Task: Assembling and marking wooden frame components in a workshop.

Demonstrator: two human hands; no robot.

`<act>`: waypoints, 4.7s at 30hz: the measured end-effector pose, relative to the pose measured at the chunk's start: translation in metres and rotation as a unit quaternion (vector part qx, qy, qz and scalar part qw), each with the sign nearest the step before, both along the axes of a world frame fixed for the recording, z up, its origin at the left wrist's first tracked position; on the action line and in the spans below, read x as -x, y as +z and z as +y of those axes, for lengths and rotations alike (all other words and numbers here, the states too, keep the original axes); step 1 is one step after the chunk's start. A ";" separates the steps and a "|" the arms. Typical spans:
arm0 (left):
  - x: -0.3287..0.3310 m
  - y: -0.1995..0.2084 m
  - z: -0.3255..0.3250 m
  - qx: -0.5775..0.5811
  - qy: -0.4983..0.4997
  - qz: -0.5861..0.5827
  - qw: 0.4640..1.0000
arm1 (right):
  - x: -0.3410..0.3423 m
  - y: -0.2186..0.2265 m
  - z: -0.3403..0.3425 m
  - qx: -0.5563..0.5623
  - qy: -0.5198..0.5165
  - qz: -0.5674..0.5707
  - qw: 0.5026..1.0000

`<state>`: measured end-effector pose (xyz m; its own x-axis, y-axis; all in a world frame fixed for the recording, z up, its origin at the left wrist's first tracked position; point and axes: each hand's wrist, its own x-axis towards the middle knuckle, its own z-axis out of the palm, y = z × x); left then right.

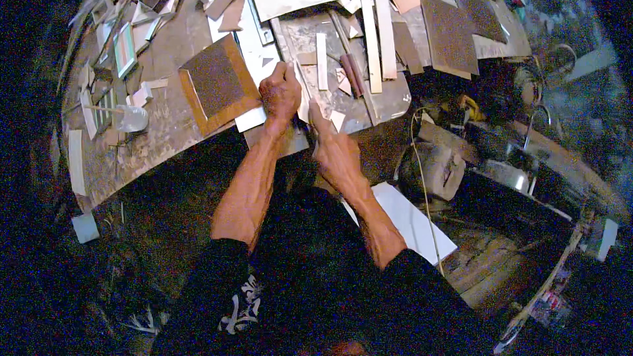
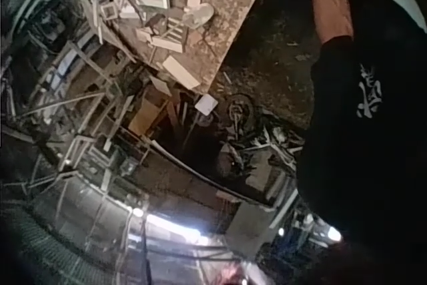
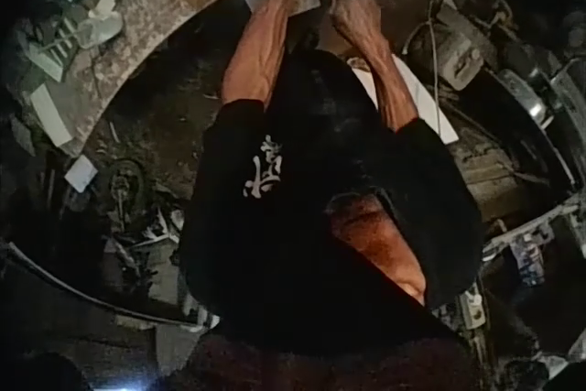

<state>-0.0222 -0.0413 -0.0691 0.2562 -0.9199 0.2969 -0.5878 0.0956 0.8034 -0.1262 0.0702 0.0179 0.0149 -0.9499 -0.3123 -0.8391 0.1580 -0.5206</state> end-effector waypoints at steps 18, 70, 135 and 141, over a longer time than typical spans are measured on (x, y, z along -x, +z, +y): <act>0.005 0.014 0.001 -0.103 0.012 -0.053 0.993 | 0.021 0.009 0.009 -0.010 -0.043 -0.034 0.998; -0.018 0.068 0.044 -0.360 -0.101 0.383 0.845 | 0.043 -0.004 0.036 -0.085 -0.252 -0.435 0.860; 0.014 0.019 0.036 -0.084 -0.034 0.048 0.995 | 0.022 -0.001 0.030 0.035 -0.035 -0.074 0.996; 0.014 0.021 0.037 -0.082 -0.031 0.045 0.995 | 0.017 0.005 0.034 -0.004 -0.045 -0.058 0.997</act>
